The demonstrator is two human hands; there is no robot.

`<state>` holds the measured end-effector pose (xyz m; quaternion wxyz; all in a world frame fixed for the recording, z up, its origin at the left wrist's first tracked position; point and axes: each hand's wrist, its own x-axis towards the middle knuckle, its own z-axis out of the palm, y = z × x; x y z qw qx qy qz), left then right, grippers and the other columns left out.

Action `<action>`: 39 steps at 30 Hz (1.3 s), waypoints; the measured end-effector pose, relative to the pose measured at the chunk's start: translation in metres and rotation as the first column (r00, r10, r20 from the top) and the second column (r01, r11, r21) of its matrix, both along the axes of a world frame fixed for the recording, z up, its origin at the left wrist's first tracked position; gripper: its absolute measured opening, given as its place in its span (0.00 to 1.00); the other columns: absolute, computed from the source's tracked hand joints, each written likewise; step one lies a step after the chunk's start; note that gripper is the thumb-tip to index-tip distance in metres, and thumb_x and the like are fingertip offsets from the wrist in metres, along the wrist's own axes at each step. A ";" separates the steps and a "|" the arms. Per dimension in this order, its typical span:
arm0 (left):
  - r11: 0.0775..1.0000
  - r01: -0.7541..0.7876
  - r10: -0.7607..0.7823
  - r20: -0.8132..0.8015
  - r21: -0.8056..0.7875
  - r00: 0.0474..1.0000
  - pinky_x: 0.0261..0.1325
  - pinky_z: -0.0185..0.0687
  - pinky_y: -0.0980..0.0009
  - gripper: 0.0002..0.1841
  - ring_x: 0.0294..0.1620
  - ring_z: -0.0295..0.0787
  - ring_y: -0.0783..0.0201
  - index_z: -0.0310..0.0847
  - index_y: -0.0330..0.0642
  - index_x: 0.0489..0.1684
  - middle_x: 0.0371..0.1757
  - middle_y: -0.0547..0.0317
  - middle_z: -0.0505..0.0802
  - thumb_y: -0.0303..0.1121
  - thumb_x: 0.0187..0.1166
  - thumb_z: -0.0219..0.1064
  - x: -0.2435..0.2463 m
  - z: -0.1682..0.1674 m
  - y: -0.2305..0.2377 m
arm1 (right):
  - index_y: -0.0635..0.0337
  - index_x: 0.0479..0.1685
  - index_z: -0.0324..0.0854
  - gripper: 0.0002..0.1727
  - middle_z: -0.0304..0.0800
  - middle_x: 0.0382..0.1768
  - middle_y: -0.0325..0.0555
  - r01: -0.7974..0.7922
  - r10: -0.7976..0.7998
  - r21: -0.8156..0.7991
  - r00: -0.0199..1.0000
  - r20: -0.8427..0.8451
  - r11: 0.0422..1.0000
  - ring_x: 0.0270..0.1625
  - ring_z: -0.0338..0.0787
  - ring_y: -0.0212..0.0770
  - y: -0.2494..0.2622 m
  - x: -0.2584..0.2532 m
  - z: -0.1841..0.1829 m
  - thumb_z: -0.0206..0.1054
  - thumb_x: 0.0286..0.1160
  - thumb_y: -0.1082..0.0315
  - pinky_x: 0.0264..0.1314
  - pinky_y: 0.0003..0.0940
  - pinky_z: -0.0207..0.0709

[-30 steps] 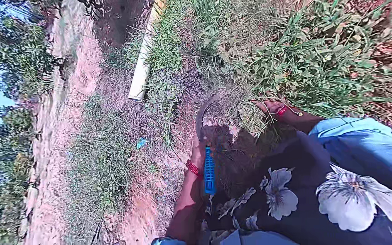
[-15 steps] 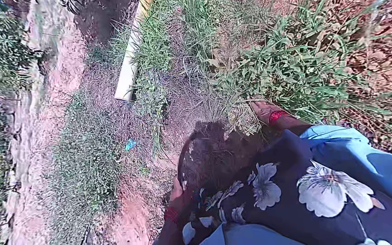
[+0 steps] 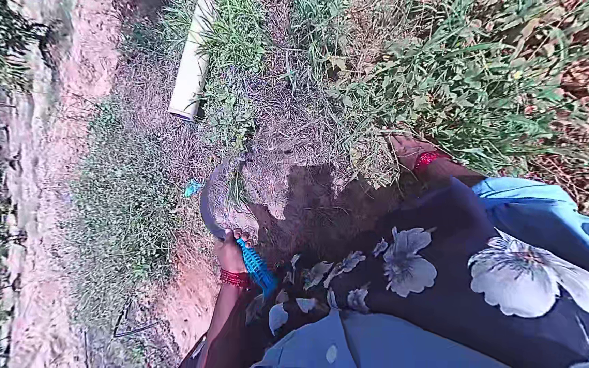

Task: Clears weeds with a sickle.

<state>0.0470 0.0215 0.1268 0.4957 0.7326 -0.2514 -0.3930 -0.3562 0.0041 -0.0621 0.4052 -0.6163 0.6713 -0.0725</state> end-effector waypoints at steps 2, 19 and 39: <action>0.998 -0.069 0.070 0.220 -0.015 0.973 0.14 0.73 0.82 0.06 0.11 0.72 0.77 0.57 0.40 0.59 0.24 0.66 0.74 0.27 0.95 0.38 -0.013 -0.012 -0.005 | 0.70 0.90 0.57 0.36 0.62 0.88 0.71 -0.011 0.011 -0.005 1.000 -0.019 1.000 0.90 0.63 0.71 0.000 -0.001 -0.009 0.64 0.80 0.79 0.82 0.69 0.62; 0.607 0.432 -0.780 0.395 0.667 0.486 0.75 0.77 0.49 0.33 0.70 0.85 0.40 0.39 0.26 0.91 0.72 0.26 0.82 0.33 0.93 0.51 -0.107 -0.084 -0.101 | 0.60 0.95 0.51 0.35 0.62 0.89 0.67 0.003 -0.002 0.009 0.990 -0.141 1.000 0.90 0.61 0.70 -0.006 0.004 -0.028 0.54 0.88 0.77 0.83 0.71 0.60; 0.618 0.289 -0.784 0.547 0.731 0.293 0.74 0.78 0.43 0.37 0.70 0.85 0.34 0.35 0.30 0.92 0.68 0.23 0.84 0.29 0.90 0.56 -0.075 -0.086 -0.171 | 0.64 0.93 0.54 0.33 0.61 0.89 0.67 -0.004 0.002 -0.023 0.994 -0.107 1.000 0.91 0.59 0.70 -0.002 0.004 -0.015 0.55 0.89 0.76 0.82 0.70 0.62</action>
